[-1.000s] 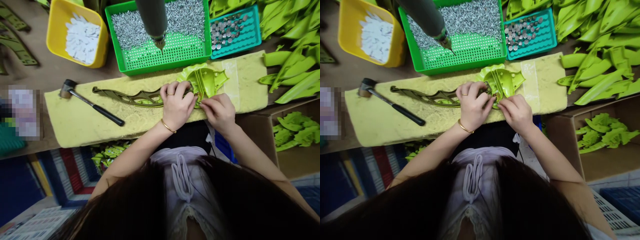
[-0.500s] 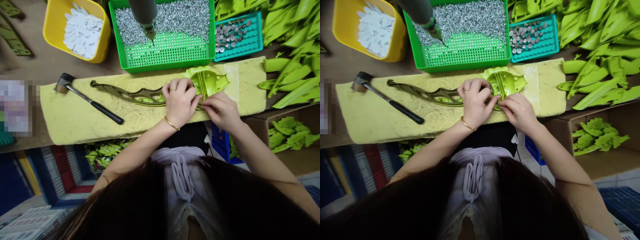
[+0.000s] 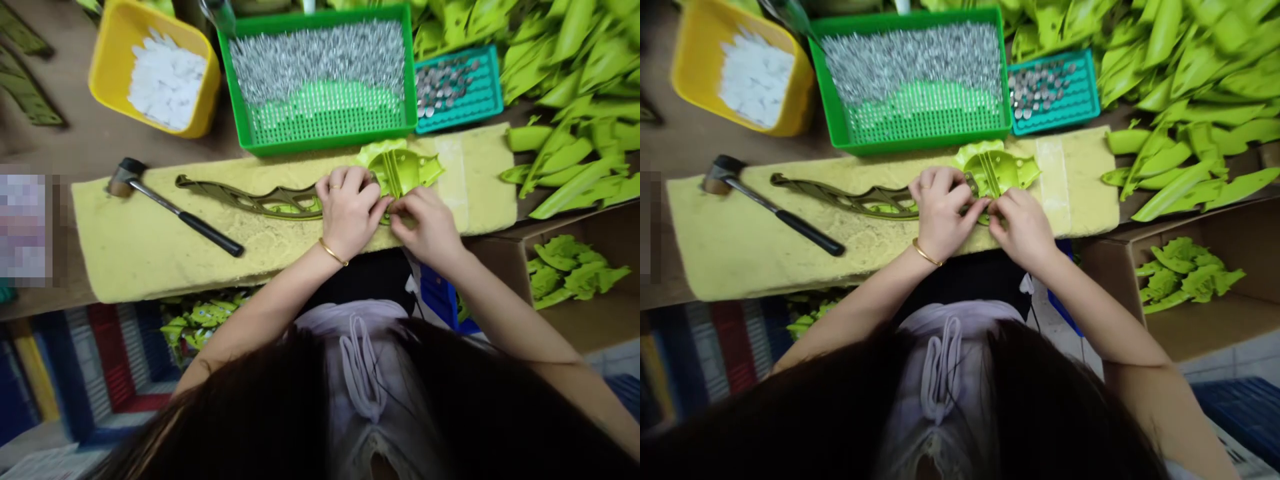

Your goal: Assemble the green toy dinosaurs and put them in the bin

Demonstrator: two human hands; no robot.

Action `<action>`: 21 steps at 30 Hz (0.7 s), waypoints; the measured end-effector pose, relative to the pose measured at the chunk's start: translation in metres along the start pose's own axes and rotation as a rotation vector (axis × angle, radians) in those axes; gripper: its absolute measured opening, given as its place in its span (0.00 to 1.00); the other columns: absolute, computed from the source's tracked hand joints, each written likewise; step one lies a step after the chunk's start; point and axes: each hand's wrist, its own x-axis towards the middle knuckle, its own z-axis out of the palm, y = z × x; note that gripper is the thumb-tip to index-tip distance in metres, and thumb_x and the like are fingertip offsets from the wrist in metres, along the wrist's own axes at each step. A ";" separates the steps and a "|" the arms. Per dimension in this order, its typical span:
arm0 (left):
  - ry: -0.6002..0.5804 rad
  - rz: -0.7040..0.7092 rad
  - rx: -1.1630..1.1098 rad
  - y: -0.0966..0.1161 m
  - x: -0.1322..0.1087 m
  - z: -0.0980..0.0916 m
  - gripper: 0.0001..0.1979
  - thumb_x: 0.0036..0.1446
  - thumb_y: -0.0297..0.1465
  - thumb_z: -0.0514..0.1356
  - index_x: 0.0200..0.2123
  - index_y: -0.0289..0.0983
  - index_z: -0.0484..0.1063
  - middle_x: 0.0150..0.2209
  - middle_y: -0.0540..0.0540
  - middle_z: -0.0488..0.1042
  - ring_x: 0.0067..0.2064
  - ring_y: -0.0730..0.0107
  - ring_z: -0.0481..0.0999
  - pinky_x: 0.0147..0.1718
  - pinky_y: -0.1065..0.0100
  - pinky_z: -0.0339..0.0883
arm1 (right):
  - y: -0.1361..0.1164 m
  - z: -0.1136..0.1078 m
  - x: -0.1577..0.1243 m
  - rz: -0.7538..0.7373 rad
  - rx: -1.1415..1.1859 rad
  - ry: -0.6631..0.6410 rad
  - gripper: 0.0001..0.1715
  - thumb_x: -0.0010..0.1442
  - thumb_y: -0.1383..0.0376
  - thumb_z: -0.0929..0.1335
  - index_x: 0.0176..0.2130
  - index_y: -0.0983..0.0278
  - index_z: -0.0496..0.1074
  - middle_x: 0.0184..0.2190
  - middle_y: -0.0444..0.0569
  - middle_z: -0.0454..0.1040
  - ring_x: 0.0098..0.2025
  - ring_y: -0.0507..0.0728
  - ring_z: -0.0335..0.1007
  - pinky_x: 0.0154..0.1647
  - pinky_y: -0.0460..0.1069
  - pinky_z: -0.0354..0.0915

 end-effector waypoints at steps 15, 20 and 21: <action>0.144 0.239 0.139 -0.010 -0.033 -0.033 0.12 0.62 0.34 0.58 0.42 0.33 0.75 0.47 0.39 0.75 0.57 0.51 0.68 0.61 0.48 0.55 | -0.003 -0.058 0.143 0.089 0.225 0.313 0.07 0.59 0.61 0.65 0.36 0.62 0.67 0.30 0.47 0.70 0.31 0.54 0.66 0.36 0.51 0.65; 0.260 0.226 0.104 -0.016 -0.035 -0.025 0.11 0.61 0.35 0.59 0.41 0.35 0.75 0.47 0.42 0.76 0.57 0.55 0.69 0.64 0.52 0.52 | 0.018 -0.074 0.335 0.105 -0.019 0.529 0.22 0.59 0.65 0.65 0.52 0.69 0.65 0.52 0.61 0.70 0.55 0.63 0.65 0.57 0.58 0.61; 0.285 0.239 0.092 -0.019 -0.035 -0.022 0.11 0.60 0.35 0.59 0.41 0.35 0.75 0.47 0.42 0.76 0.57 0.55 0.70 0.65 0.52 0.52 | 0.019 -0.077 0.362 0.144 -0.077 0.527 0.25 0.58 0.65 0.65 0.54 0.69 0.64 0.57 0.63 0.66 0.59 0.65 0.62 0.59 0.60 0.59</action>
